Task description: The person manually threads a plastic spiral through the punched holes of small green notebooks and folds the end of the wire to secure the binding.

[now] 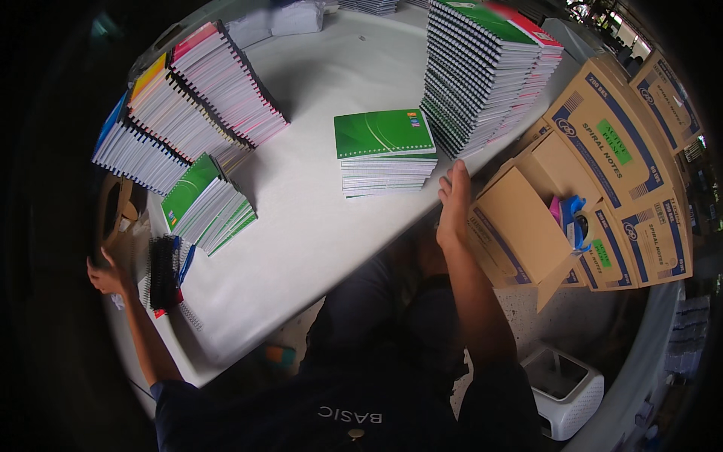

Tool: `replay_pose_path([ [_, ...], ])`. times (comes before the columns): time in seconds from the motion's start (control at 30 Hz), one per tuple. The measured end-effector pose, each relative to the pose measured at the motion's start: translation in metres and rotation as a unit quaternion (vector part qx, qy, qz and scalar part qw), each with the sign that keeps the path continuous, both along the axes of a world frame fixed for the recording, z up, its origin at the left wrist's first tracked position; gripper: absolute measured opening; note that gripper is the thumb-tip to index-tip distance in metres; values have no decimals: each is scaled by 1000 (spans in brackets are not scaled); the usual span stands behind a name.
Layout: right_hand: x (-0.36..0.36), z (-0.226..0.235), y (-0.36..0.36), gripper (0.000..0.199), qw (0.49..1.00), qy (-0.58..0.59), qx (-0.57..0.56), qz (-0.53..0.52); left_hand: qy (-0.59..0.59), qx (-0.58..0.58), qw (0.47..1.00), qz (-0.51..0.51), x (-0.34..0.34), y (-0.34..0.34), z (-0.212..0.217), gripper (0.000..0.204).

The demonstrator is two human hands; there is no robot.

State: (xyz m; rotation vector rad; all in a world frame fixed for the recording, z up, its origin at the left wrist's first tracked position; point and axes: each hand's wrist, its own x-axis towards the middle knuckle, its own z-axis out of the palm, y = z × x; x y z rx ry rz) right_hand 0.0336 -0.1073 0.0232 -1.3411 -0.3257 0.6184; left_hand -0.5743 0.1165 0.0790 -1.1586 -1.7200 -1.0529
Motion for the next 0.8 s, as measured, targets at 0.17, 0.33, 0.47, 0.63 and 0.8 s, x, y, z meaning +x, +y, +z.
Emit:
replay_pose_path([
  [0.17,28,28,19,106,973,93,-106,184,23,-130,842,-523,207,-67,39,45],
  [0.33,-10,29,60,93,961,78,-170,203,74,-228,708,-664,311,-107,42,53],
  [0.47,-65,31,114,92,950,41,-149,272,140,-237,710,-648,335,-87,48,60],
  [0.63,-140,29,168,60,948,-43,-28,315,192,-304,746,-561,334,-49,28,65],
  [0.8,-150,29,182,76,936,-77,-45,341,224,-293,775,-513,326,-26,7,62],
])
